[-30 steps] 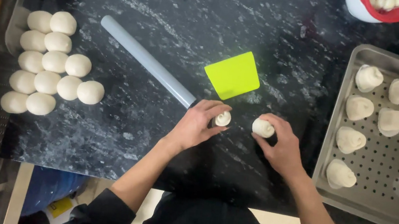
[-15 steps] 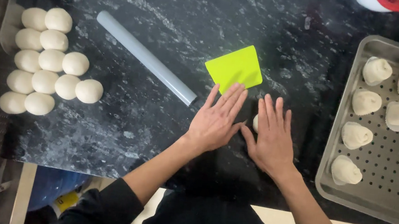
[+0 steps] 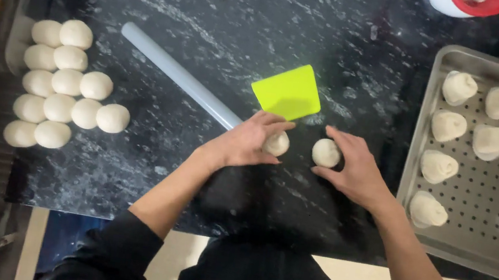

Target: The person cuts small dough pieces using a yellow scraper, rolls them into balls, and places them into paper cups on a perforated metal tray. The process is repeated continuously throughout the clip.

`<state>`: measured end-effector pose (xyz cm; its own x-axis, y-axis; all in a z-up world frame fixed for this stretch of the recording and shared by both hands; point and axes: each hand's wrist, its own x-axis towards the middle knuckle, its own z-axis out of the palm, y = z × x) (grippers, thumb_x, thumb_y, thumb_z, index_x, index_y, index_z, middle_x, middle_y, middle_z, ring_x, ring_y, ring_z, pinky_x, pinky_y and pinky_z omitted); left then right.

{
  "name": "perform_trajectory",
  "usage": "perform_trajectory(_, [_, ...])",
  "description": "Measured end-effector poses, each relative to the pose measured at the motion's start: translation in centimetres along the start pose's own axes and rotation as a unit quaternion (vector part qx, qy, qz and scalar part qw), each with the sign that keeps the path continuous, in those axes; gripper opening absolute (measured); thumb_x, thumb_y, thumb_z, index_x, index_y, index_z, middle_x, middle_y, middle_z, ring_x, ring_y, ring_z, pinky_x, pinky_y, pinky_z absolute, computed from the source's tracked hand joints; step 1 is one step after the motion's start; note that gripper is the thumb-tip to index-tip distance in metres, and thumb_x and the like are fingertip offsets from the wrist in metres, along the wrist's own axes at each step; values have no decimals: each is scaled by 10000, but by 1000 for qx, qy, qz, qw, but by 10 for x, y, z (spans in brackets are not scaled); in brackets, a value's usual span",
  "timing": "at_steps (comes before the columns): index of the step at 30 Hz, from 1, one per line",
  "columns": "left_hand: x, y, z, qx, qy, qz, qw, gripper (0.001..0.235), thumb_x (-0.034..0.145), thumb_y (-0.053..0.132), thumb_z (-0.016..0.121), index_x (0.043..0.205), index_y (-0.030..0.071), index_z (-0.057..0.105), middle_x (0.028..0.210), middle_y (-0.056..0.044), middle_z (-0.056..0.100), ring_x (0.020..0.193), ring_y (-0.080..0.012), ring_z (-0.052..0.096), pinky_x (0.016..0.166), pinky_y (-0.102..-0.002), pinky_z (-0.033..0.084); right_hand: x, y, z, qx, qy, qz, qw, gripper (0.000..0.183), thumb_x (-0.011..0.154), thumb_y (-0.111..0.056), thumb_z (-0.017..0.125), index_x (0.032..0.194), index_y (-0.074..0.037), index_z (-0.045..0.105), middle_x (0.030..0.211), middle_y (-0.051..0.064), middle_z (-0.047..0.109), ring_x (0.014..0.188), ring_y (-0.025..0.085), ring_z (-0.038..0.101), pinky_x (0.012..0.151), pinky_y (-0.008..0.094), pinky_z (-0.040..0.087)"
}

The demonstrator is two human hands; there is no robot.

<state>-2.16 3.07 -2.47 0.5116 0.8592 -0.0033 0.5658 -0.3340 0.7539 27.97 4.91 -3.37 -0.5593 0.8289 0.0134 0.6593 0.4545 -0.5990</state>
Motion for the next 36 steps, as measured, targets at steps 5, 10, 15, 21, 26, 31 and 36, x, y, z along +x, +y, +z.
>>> perform_trajectory(5, [-2,-2,2,19,-20,13,1000,600,778,238,863,1311,63,650,1257,-172,640,1244,-403,574,1051,-468,516,0,-7,7,-44,-22,11,999,625,760,-298,871,1321,-151,638,1246,37,665,1216,273,649,1111,401,449])
perform_trajectory(10, [-1,8,17,14,13,-6,1000,582,752,304,860,1265,120,660,1209,-146,641,1170,-374,627,1007,-456,545,-6,-4,0,-21,6,30,999,580,681,-283,880,1226,-231,692,1181,-8,683,1154,274,662,1017,412,515])
perform_trajectory(15, [2,6,30,18,-12,26,999,726,739,435,868,1344,133,604,1260,-174,569,1225,-409,573,1028,-472,516,-9,-7,-3,6,8,-22,1000,591,650,-271,898,1195,-163,697,1209,88,644,1178,358,637,1044,476,488])
perform_trajectory(21, [-5,18,15,9,-48,3,999,699,788,268,848,1396,71,565,1321,-173,557,1278,-397,525,1077,-462,492,-16,-26,-8,13,-38,51,998,820,666,-254,920,1403,-105,592,1323,151,605,1242,402,598,1080,499,455])
perform_trajectory(26, [7,4,28,3,-56,-8,998,598,779,243,836,1326,138,619,1249,-166,619,1229,-396,587,1026,-471,518,-22,-4,27,-14,53,17,998,598,667,-174,861,1226,-123,655,1161,145,663,1128,393,651,1009,483,496])
perform_trajectory(31, [43,31,42,13,-35,-22,999,607,760,300,842,1317,191,627,1268,-97,620,1236,-339,603,1040,-444,525,-46,-41,-59,124,76,74,987,517,689,-224,895,1154,-107,703,1141,124,674,1102,368,682,980,476,546])
perform_trajectory(36, [73,93,44,101,-16,-61,993,870,669,499,906,1402,159,585,1328,-167,576,1255,-425,562,1075,-523,505,-129,-5,-174,127,89,171,973,516,753,-217,900,1228,-143,712,1219,91,664,1178,328,680,1022,463,551])
